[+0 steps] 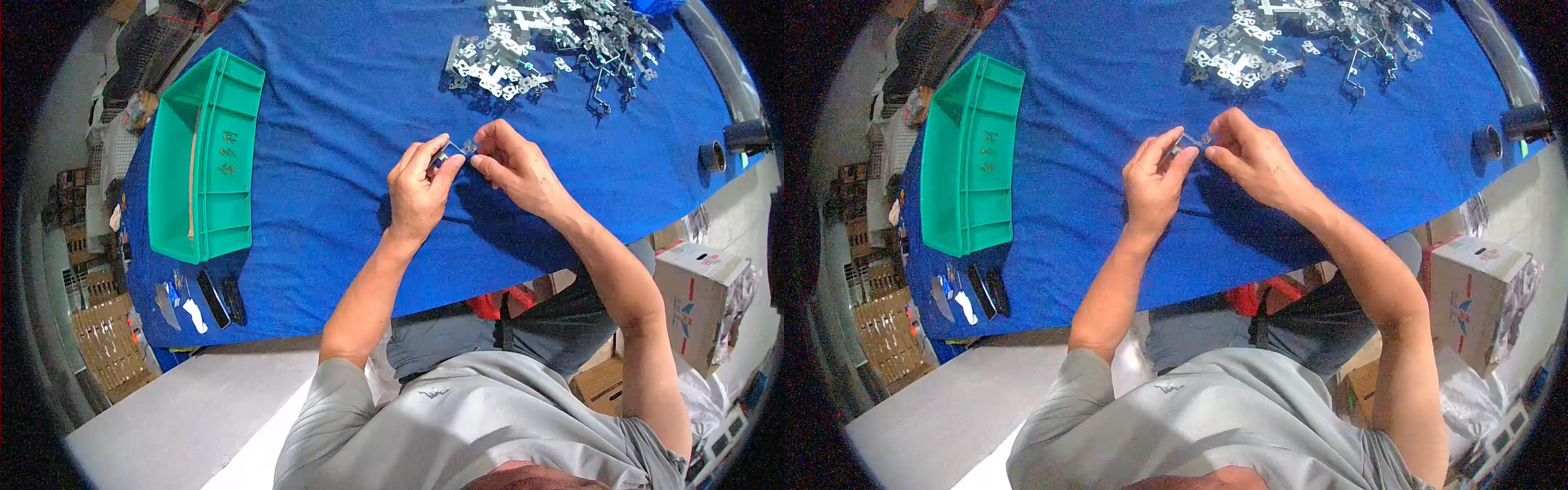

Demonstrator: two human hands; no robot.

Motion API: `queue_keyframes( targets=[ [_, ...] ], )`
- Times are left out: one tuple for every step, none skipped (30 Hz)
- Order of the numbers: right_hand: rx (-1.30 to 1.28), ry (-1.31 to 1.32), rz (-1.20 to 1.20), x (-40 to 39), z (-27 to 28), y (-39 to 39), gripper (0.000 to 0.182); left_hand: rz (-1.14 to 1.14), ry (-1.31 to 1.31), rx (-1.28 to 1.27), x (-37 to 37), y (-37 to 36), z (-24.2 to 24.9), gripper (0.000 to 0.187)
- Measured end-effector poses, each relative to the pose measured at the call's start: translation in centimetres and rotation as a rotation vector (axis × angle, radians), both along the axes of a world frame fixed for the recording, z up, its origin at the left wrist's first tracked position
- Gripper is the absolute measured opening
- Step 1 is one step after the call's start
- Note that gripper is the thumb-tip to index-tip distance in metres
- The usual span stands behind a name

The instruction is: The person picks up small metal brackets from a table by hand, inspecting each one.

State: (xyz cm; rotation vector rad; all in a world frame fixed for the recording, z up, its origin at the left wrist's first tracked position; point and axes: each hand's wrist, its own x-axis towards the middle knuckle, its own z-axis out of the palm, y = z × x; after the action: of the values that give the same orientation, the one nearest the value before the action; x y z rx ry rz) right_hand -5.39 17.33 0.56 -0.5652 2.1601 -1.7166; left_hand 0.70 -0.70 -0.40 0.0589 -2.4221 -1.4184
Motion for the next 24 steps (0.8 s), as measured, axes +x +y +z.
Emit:
queue_keyframes(
  targets=[
    [0.000,0.001,-0.002,0.0,0.2,0.0,0.019,0.000,0.009,0.010,0.0,0.0,0.0,0.029],
    [-0.012,-0.051,0.019,0.1,0.6,0.0,0.020,-0.003,0.009,0.010,0.0,0.0,0.0,0.029],
    [-0.025,-0.103,0.039,0.1,0.9,0.0,0.020,-0.013,0.021,-0.008,0.0,0.0,0.1,0.029],
    [-0.026,-0.102,0.035,0.0,0.7,0.1,0.020,-0.024,0.034,-0.026,0.0,0.0,0.2,0.030],
    [0.011,-0.054,0.048,-0.1,0.4,0.1,0.020,-0.030,0.036,-0.026,0.0,0.1,0.3,0.030],
    [0.047,-0.005,0.060,-0.2,0.3,0.2,0.020,-0.045,0.039,-0.048,0.0,0.1,0.4,0.030],
    [0.046,-0.003,0.054,-0.3,0.3,0.4,0.020,-0.059,0.042,-0.070,0.0,0.2,0.5,0.031],
    [0.103,0.099,0.055,-0.4,0.4,0.5,0.020,-0.064,0.044,-0.072,0.0,0.2,0.4,0.031],
    [0.160,0.200,0.056,-0.4,0.4,0.6,0.020,-0.077,0.053,-0.071,0.1,0.2,0.2,0.031],
    [0.156,0.202,0.054,-0.5,0.5,0.6,0.020,-0.089,0.063,-0.071,0.1,0.1,0.1,0.032],
    [0.108,0.234,0.003,-0.4,0.6,0.5,0.020,-0.089,0.064,-0.077,0.1,0.1,0.1,0.032],
    [0.058,0.266,-0.047,-0.4,0.7,0.4,0.020,-0.097,0.059,-0.084,0.1,0.2,0.2,0.032],
    [0.049,0.271,-0.044,-0.5,0.9,0.3,0.020,-0.103,0.054,-0.093,0.1,0.2,0.3,0.032],
    [-0.004,0.175,-0.090,-0.4,1.1,0.4,0.020,-0.075,0.022,-0.070,0.1,0.3,0.6,0.032],
    [-0.060,0.080,-0.126,-0.5,1.3,0.5,0.020,-0.060,0.027,-0.084,0.0,0.3,0.5,0.032],
    [-0.029,0.028,-0.095,-0.6,1.7,0.7,0.020,-0.026,0.059,-0.045,-0.2,0.3,0.3,0.032],
    [-0.018,-0.015,-0.058,-0.7,1.6,0.8,0.020,0.011,0.091,-0.010,-0.2,-0.2,0.1,0.032],
    [-0.009,-0.014,-0.042,-0.7,1.2,1.0,0.019,0.039,0.051,-0.064,-0.3,-1.0,0.2,0.031],
    [0.002,-0.015,-0.030,-0.7,1.0,0.8,0.019,0.062,0.057,-0.089,-0.4,-2.3,0.3,0.031],
    [-0.020,-0.010,-0.013,-0.5,1.2,0.6,0.019,0.103,0.088,-0.176,-0.7,-3.7,0.3,0.031],
    [0.004,-0.034,-0.005,-0.3,1.9,0.6,0.018,0.139,0.119,-0.259,-1.2,-5.1,0.4,0.030],
    [0.031,-0.058,-0.001,-0.2,2.3,0.7,0.018,0.178,0.203,-0.492,-1.7,-7.3,0.8,0.029],
    [0.019,-0.055,0.003,-0.1,2.2,0.7,0.018,0.251,0.174,-0.578,-2.0,-9.4,1.1,0.029],
    [0.027,-0.004,0.013,0.0,2.0,0.7,0.017,0.308,0.161,-0.635,-2.3,-12.0,0.9,0.029]
  ],
)
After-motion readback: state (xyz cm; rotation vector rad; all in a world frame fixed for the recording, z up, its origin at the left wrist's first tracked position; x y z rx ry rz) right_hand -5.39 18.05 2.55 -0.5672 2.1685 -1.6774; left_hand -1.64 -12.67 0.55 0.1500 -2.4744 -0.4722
